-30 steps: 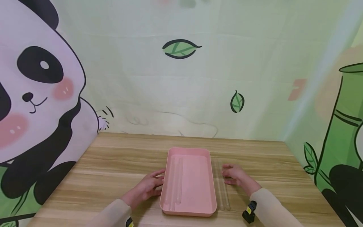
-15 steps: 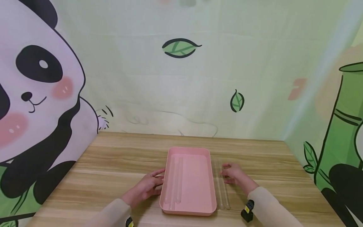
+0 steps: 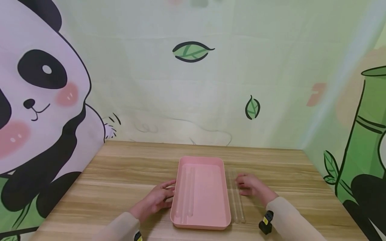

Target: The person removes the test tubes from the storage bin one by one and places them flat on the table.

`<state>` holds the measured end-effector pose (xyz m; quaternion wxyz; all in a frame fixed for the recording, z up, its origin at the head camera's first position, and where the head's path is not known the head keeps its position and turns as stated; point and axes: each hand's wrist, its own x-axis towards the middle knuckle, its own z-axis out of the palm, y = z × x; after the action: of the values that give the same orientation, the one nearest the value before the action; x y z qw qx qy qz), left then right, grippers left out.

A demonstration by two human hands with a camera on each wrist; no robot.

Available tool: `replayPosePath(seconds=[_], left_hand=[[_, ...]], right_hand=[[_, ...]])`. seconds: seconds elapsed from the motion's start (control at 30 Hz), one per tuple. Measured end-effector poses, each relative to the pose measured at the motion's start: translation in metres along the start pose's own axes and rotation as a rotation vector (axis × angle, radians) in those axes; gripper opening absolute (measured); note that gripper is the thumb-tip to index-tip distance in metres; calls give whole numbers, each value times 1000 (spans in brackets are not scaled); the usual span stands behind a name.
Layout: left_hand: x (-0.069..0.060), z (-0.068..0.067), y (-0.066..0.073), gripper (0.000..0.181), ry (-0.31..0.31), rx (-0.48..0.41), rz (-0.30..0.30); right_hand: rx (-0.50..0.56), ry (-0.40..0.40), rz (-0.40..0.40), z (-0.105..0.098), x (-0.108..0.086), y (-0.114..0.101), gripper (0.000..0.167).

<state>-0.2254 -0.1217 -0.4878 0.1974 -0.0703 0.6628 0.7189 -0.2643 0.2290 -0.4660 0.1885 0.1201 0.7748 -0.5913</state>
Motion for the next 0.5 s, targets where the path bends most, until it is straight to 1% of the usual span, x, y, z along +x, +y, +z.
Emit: replayPosePath(seconds=[0.13, 0.27, 0.5], left_hand=[[0, 0, -1, 57, 6, -1, 1], [0, -1, -1, 57, 6, 1, 4], [1, -3, -2, 58, -17, 2, 10]], right_hand=[[4, -40, 1, -6, 0, 1, 46], [-15, -87, 7, -11, 0, 0, 48], [-21, -78, 11, -17, -6, -2, 46]])
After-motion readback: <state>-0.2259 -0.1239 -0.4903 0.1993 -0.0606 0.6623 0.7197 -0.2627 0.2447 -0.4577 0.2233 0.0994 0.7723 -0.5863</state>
